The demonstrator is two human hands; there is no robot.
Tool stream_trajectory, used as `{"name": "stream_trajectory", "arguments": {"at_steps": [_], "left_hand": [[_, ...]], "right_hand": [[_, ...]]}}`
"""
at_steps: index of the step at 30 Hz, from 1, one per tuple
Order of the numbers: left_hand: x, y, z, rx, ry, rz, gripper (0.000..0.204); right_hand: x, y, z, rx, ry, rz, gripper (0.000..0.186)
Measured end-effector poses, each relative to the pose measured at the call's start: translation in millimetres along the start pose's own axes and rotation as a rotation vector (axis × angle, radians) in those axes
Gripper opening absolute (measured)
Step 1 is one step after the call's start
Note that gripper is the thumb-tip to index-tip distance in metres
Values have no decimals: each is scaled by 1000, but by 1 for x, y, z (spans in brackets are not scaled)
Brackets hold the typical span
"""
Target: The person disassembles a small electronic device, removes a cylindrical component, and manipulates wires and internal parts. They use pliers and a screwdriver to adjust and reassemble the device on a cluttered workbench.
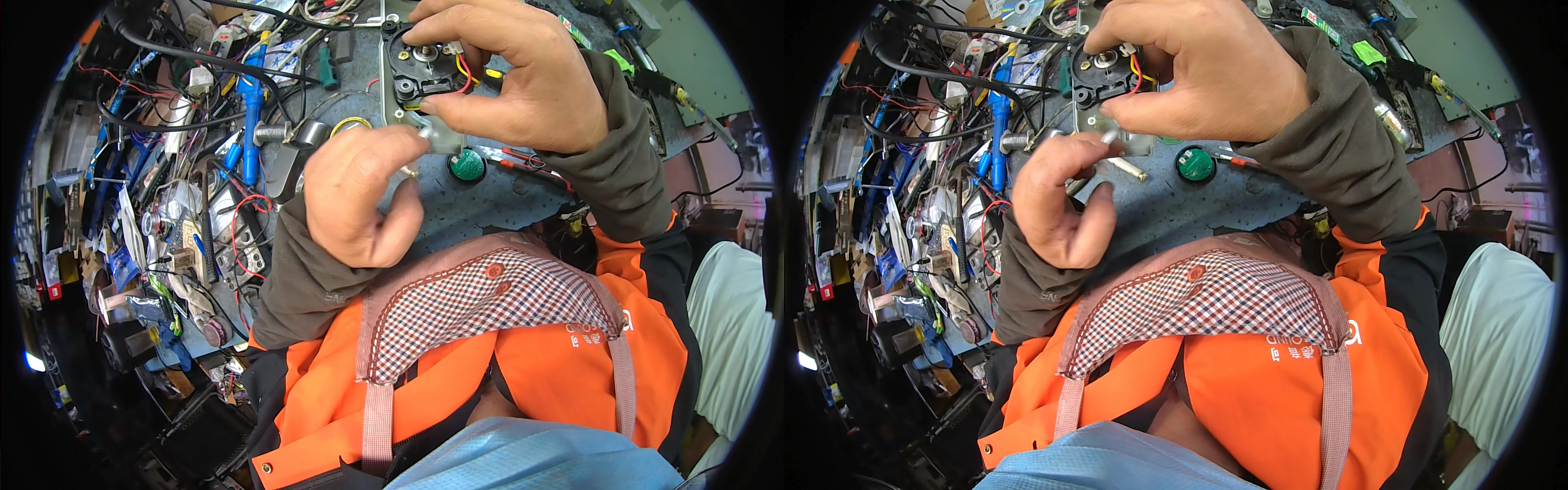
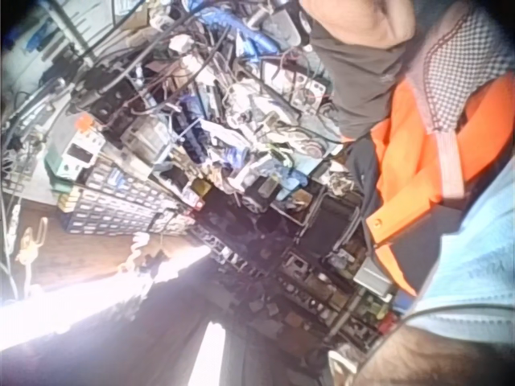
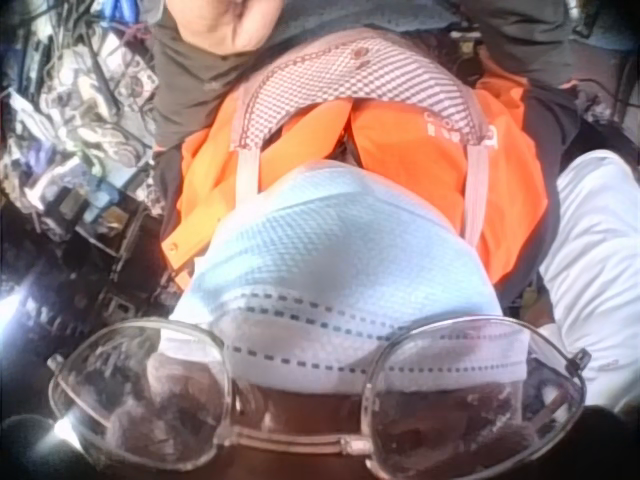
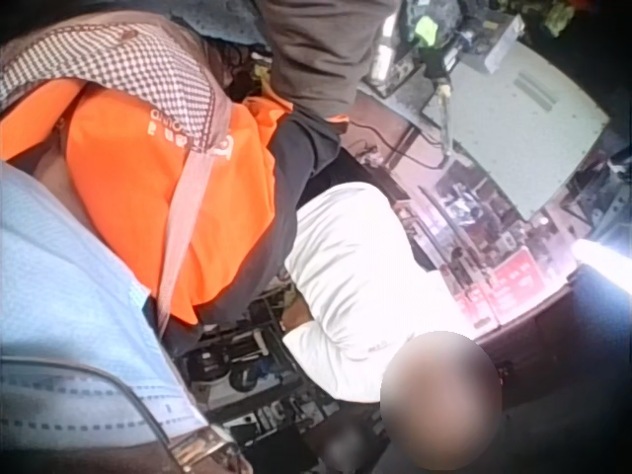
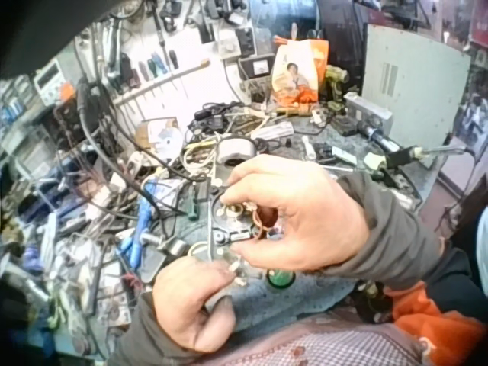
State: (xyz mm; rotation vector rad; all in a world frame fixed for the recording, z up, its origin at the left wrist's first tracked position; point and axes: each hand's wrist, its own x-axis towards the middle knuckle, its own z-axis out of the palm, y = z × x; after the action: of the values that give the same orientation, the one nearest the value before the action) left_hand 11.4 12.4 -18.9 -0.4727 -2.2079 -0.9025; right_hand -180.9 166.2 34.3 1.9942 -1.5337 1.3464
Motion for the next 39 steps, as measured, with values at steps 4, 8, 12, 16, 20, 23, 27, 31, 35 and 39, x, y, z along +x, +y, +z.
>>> {"name": "stream_trajectory", "arguments": {"at_steps": [4,8,12,16,20,23,27,31,35,39], "left_hand": [[5,-7,-15,-255,233,-239,51],[42,-30,-24,-96,44,-101,64],[51,-21,-29,-219,-112,-263,68],[49,-21,-21,-75,-57,-265,70],[41,-33,-13,-320,11,-302,79],[31,-35,-6,-512,10,-412,91],[25,-31,0,-831,-61,-538,117],[20,-41,7,-739,-158,-307,133],[16,-47,11,-365,-183,-182,127],[16,-45,22,-118,-77,-101,111]], "right_hand": [[1,-3,-3,39,-61,66,44],[0,-2,2,72,-41,50,45],[3,-15,-4,58,-58,158,46],[2,3,-2,13,-26,-26,47],[7,-15,-9,-1,-64,70,44],[11,-21,-11,-4,-138,304,42],[12,-28,-15,6,-191,392,39],[3,-18,-11,40,-102,145,38],[-3,-16,-8,26,-65,117,37],[-6,-23,-8,3,-81,137,37]]}}
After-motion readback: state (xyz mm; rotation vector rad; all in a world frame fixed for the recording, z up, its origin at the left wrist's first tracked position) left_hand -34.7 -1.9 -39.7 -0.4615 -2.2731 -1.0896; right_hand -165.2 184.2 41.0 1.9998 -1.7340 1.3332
